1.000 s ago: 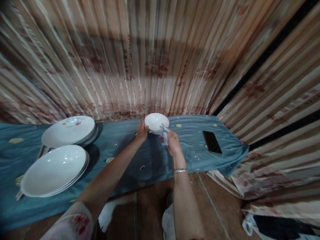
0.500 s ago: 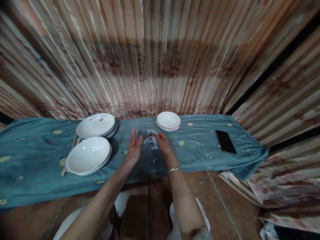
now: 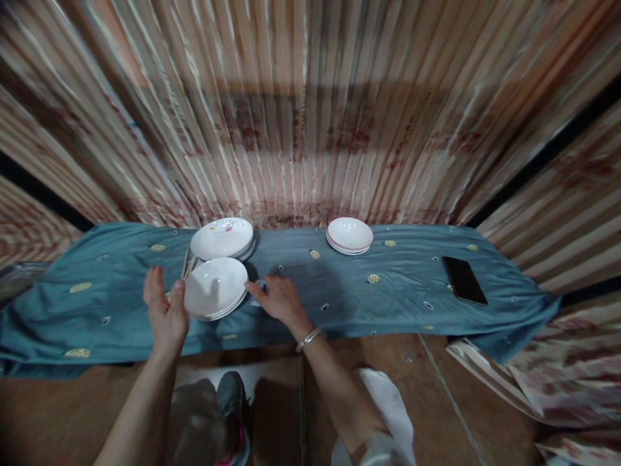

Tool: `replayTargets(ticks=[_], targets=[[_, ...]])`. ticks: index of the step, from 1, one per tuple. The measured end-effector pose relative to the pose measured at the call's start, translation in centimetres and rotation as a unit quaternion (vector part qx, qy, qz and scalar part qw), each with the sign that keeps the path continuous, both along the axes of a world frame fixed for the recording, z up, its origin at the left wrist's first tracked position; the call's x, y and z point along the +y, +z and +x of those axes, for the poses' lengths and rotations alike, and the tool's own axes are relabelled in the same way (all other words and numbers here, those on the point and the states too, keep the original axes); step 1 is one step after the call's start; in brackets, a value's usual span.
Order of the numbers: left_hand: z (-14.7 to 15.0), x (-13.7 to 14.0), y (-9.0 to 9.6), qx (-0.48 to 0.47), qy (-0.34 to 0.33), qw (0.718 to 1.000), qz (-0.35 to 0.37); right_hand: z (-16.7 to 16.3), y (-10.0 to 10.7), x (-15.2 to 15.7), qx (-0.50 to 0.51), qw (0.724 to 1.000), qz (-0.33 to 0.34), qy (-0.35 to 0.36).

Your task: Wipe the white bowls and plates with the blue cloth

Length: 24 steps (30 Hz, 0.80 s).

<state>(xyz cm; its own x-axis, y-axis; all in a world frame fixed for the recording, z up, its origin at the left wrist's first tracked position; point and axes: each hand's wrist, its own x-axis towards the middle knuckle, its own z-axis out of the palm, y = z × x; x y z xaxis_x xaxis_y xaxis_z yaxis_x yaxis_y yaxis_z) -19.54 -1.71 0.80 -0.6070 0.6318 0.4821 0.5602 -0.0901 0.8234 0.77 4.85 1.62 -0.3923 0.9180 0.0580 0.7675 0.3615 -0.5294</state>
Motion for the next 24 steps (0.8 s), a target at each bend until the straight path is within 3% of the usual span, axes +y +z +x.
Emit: replayTargets(ticks=[5, 9, 14, 19, 24], targets=[[-1.4, -0.4, -2.0, -0.208, 0.039, 0.975, -0.072, -1.5, 0.3, -0.6, -0.04, 0.999, -0.001, 0.022], [-1.7, -0.6, -3.4, -0.283, 0.009, 0.956, -0.081, -2.4, 0.3, -0.5, -0.046, 0.997, -0.031, 0.045], [-2.3, -1.1, -5.0, -0.272, -0.087, 0.957, -0.051, -2.9, 0.3, -0.2, -0.024, 0.996, -0.058, 0.071], [-2.5, -1.8, -5.1, -0.26, -0.08, 0.961, -0.048, -3.1, -0.2, 0.0, 0.014, 0.994, -0.081, 0.069], [-2.2, -2.3, -3.4, -0.237, -0.067, 0.968, -0.045, -3.1, -0.4, -0.3, 0.084, 0.991, -0.071, 0.069]])
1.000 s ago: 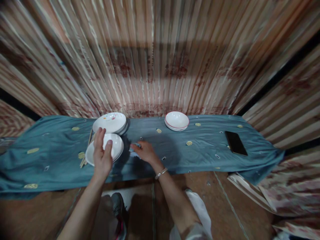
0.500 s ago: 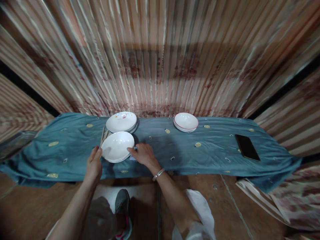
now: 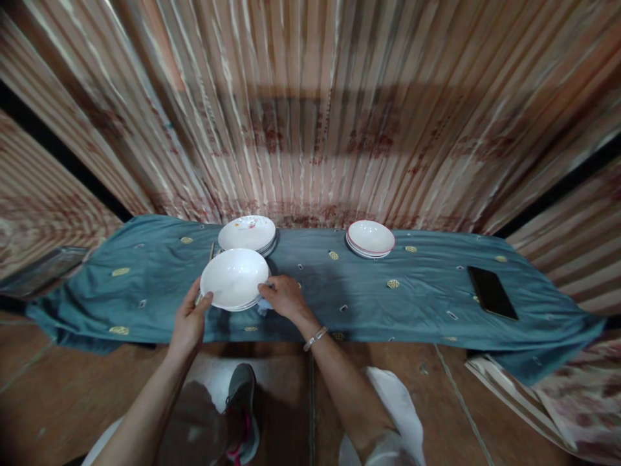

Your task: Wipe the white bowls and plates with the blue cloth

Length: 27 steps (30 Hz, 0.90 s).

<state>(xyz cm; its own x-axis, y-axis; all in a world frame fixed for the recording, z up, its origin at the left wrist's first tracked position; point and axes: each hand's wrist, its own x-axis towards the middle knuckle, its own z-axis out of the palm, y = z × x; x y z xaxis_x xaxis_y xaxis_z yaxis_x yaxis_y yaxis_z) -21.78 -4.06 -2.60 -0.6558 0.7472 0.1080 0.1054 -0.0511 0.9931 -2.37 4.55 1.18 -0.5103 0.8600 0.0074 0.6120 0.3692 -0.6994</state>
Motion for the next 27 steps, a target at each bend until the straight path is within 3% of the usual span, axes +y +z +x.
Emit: replayTargets(ticks=[6, 12, 15, 18, 22, 27], targets=[[2.0, -0.9, 3.6, 0.042, -0.005, 0.998, 0.044, 1.2, 0.9, -0.6, 0.114, 0.993, 0.021, -0.029], [5.4, -0.7, 5.6, 0.045, -0.08, 0.99, 0.104, 5.0, 2.3, -0.8, 0.191, 0.98, 0.027, -0.055], [7.9, -0.1, 5.6, -0.014, -0.119, 0.987, 0.111, 7.2, 2.3, -0.8, 0.226, 0.971, 0.011, -0.074], [10.5, 0.7, 5.4, -0.147, -0.174, 0.971, 0.07, 9.3, 1.4, -0.7, 0.24, 0.966, 0.002, -0.094], [13.5, 1.8, 5.2, -0.246, -0.212, 0.945, 0.029, 12.2, -0.2, -0.8, 0.187, 0.976, 0.013, -0.113], [15.4, 3.3, 3.6, -0.279, -0.217, 0.935, -0.031, 16.1, -0.5, -1.0, -0.011, 0.993, 0.052, -0.108]])
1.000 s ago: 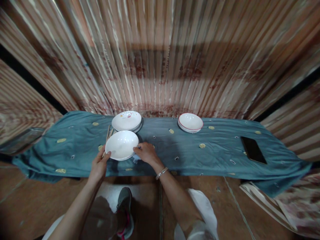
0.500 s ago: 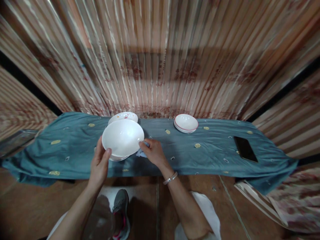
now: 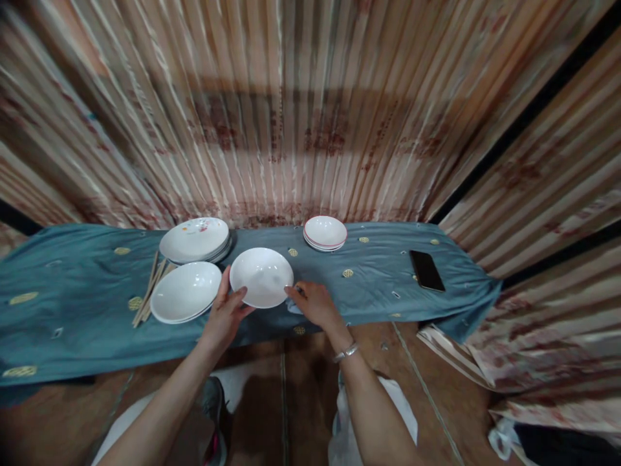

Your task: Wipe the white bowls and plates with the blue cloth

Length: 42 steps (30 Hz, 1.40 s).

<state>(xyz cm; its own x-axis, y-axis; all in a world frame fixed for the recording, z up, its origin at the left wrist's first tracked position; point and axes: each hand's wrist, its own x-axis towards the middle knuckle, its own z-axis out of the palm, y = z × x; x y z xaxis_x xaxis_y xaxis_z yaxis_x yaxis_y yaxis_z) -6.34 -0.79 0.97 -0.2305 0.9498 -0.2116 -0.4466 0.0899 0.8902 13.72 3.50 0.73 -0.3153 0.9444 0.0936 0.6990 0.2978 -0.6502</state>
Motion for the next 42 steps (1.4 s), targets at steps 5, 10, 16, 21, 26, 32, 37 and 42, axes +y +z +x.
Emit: replayTargets(ticks=[5, 10, 16, 21, 26, 32, 37, 42], targets=[[1.0, 0.8, -2.2, 0.038, -0.014, 0.999, -0.032, 1.3, 0.7, -0.1, -0.089, 0.986, 0.062, -0.125], [1.6, 1.1, -3.1, 0.059, -0.026, 0.997, -0.037, -0.3, -0.1, -0.7, -0.077, 0.991, 0.083, -0.065], [1.7, 1.3, -3.6, 0.085, -0.053, 0.995, -0.006, -1.3, -1.5, -0.6, -0.081, 0.995, 0.059, 0.016], [1.5, 1.2, -3.5, 0.098, -0.071, 0.993, -0.007, -1.5, -2.0, -0.4, -0.105, 0.987, 0.117, 0.008], [1.1, 1.3, -3.2, 0.098, -0.101, 0.99, -0.009, -2.1, -2.6, 0.1, -0.136, 0.983, 0.095, 0.073], [0.6, 1.6, -3.2, 0.098, -0.099, 0.99, -0.005, -2.3, -1.8, 0.8, -0.18, 0.979, 0.024, 0.097], [0.2, 2.1, -3.4, 0.119, -0.101, 0.988, -0.01, -2.2, -1.3, 0.5, -0.101, 0.984, -0.034, 0.14], [0.0, 2.6, -3.8, 0.126, -0.096, 0.987, -0.011, -3.3, -2.4, 0.5, 0.11, 0.984, -0.076, 0.114]])
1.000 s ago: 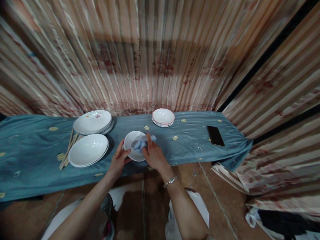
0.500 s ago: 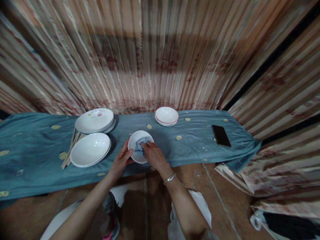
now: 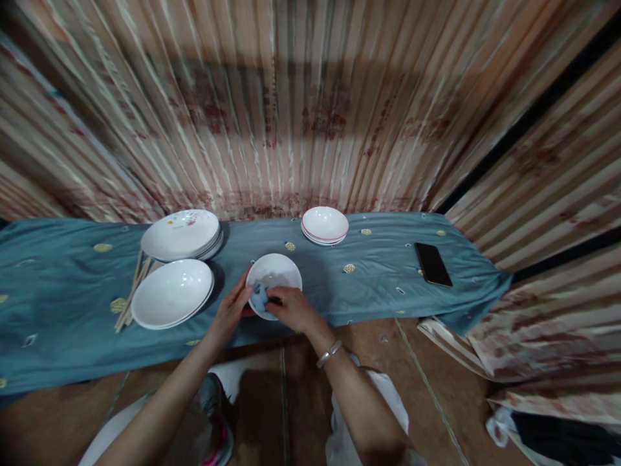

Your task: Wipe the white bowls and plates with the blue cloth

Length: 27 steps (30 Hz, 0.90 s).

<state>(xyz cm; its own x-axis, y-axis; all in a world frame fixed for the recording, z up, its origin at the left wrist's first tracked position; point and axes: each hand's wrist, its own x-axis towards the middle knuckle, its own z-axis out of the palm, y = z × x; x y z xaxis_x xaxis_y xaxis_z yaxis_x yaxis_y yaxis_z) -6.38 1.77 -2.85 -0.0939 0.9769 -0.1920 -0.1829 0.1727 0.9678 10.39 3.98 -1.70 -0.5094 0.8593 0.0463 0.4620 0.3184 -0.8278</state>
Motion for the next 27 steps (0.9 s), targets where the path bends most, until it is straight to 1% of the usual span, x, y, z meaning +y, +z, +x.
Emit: replayTargets(ticks=[2, 4, 7, 9, 12, 15, 18, 20, 23, 27], targets=[[0.0, 0.1, -0.1, 0.004, -0.001, 1.0, 0.002, -0.9, -0.4, 0.2, 0.053, 0.998, -0.013, -0.029], [0.0, 0.1, -0.2, 0.012, -0.006, 1.0, 0.011, -1.8, -0.7, 0.4, 0.075, 0.995, -0.009, -0.061], [0.0, 0.2, -0.4, 0.032, -0.002, 0.999, 0.028, -2.8, -0.6, 1.0, 0.082, 0.99, 0.024, -0.112], [0.0, 0.2, -0.4, 0.049, 0.001, 0.998, 0.033, -3.3, -0.2, 1.5, 0.069, 0.986, 0.05, -0.143], [0.0, 0.1, -0.3, 0.084, -0.026, 0.995, 0.049, -3.4, 0.4, 2.1, 0.013, 0.978, 0.089, -0.185], [-0.1, 0.0, 0.0, 0.126, -0.057, 0.987, 0.076, -3.1, 0.8, 2.8, -0.051, 0.967, 0.133, -0.213], [0.0, -0.2, 0.3, 0.118, -0.068, 0.988, 0.073, -2.5, 1.1, 3.3, -0.136, 0.949, 0.174, -0.225], [0.1, -0.4, 0.4, 0.092, -0.073, 0.991, 0.056, -2.1, 1.3, 3.5, -0.205, 0.934, 0.191, -0.223], [0.3, -0.5, 0.7, 0.077, -0.072, 0.994, 0.039, -1.6, 1.5, 3.6, -0.288, 0.913, 0.197, -0.211], [0.4, -0.5, 0.9, 0.073, -0.066, 0.994, 0.038, -1.1, 1.0, 3.1, -0.347, 0.897, 0.203, -0.183]])
